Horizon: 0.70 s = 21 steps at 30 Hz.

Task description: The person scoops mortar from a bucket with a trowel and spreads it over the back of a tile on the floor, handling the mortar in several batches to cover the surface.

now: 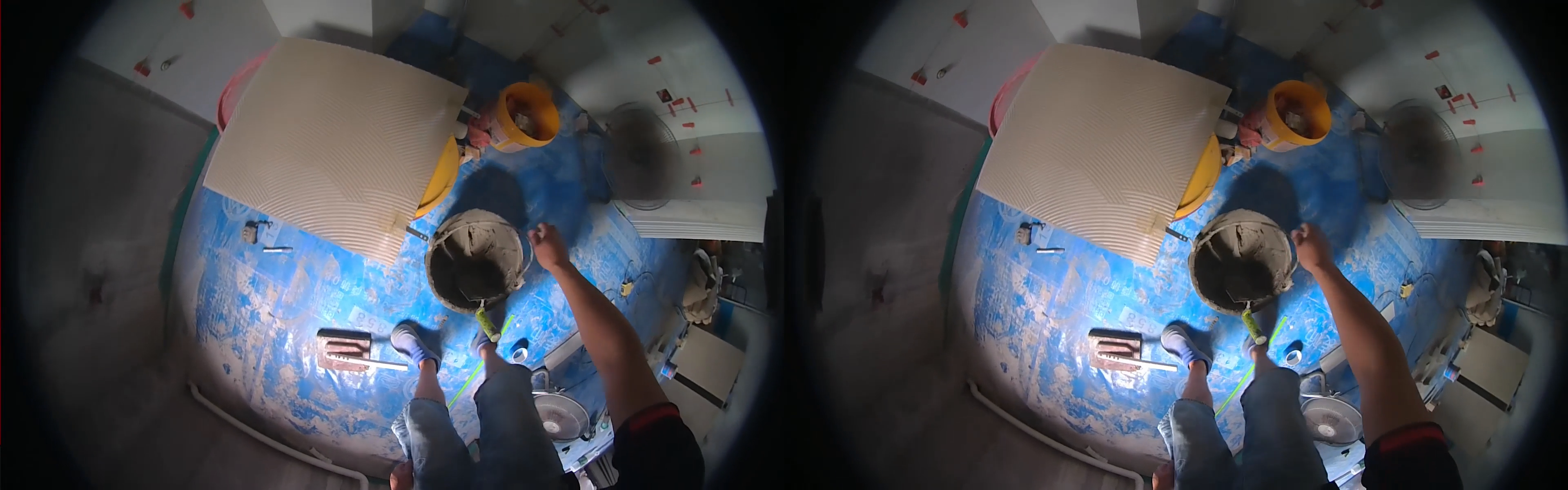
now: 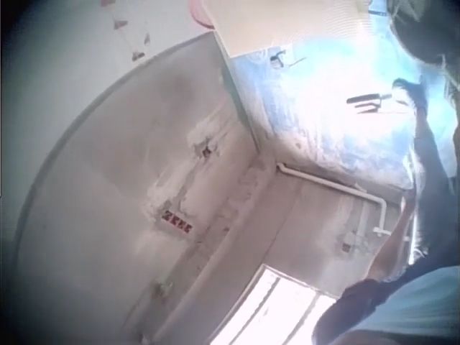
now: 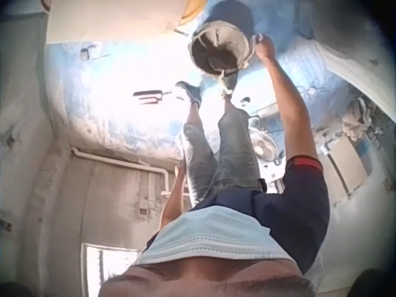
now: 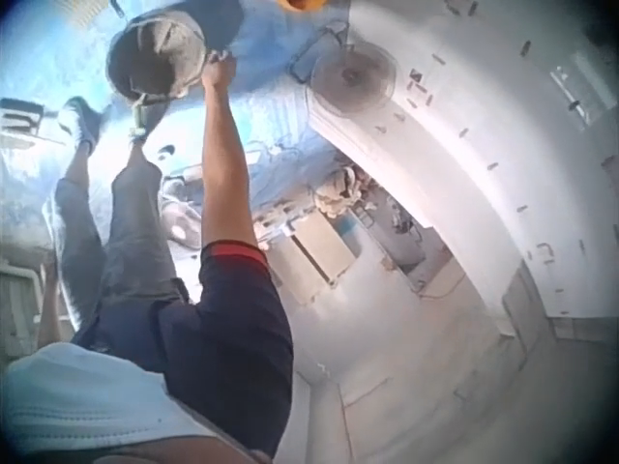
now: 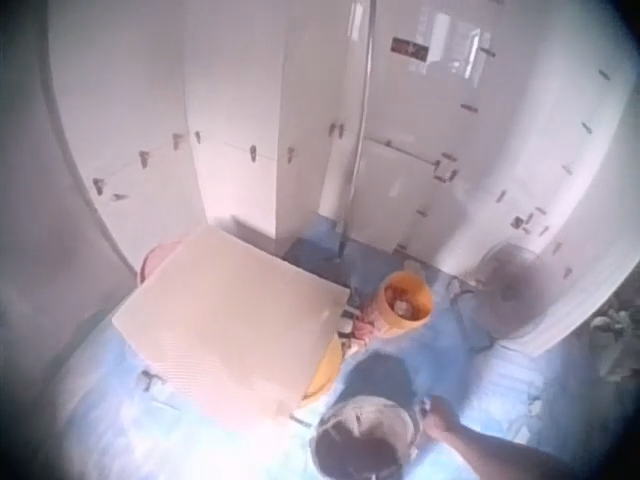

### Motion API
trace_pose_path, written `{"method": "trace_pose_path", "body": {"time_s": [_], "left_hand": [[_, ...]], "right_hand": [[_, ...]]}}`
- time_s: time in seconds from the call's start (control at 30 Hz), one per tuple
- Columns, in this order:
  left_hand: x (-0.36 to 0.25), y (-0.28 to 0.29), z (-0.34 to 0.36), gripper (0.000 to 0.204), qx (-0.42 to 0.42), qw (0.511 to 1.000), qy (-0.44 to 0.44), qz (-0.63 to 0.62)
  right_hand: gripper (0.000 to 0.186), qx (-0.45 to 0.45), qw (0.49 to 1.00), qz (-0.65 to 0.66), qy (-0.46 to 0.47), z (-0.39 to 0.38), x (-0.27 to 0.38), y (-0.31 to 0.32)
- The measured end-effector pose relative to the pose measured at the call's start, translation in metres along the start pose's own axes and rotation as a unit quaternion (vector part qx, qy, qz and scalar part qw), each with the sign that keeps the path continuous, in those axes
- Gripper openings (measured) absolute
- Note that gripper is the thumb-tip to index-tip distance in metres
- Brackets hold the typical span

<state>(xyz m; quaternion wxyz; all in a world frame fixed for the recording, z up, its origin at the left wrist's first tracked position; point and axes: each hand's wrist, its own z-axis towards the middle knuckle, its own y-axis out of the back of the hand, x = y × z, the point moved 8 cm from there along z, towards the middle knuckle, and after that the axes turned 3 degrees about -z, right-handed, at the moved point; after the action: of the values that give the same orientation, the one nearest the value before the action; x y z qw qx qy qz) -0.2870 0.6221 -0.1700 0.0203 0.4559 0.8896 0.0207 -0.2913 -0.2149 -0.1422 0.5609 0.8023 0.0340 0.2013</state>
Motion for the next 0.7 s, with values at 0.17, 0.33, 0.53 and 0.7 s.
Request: {"method": "trace_pose_path", "body": {"time_s": [0.17,0.33,0.53,0.7], "left_hand": [[-0.081,0.022,-0.005,0.043,-0.006,0.999,0.004,0.042],[-0.143,0.06,-0.007,0.044,-0.015,0.998,-0.004,0.06],[-0.413,0.108,-0.034,0.024,-0.15,0.862,-0.303,0.378],[-0.63,0.195,0.008,0.024,-0.293,0.804,-0.412,0.314]], "right_hand": [[0.034,0.129,0.984,-0.02,-0.126,-0.022,-0.073,-0.03],[0.031,0.254,0.963,0.058,-0.074,-0.108,0.007,-0.095],[0.039,0.318,0.916,0.068,-0.235,-0.171,0.033,-0.152],[0.046,0.256,0.918,-0.066,-0.297,-0.191,0.033,-0.131]]}}
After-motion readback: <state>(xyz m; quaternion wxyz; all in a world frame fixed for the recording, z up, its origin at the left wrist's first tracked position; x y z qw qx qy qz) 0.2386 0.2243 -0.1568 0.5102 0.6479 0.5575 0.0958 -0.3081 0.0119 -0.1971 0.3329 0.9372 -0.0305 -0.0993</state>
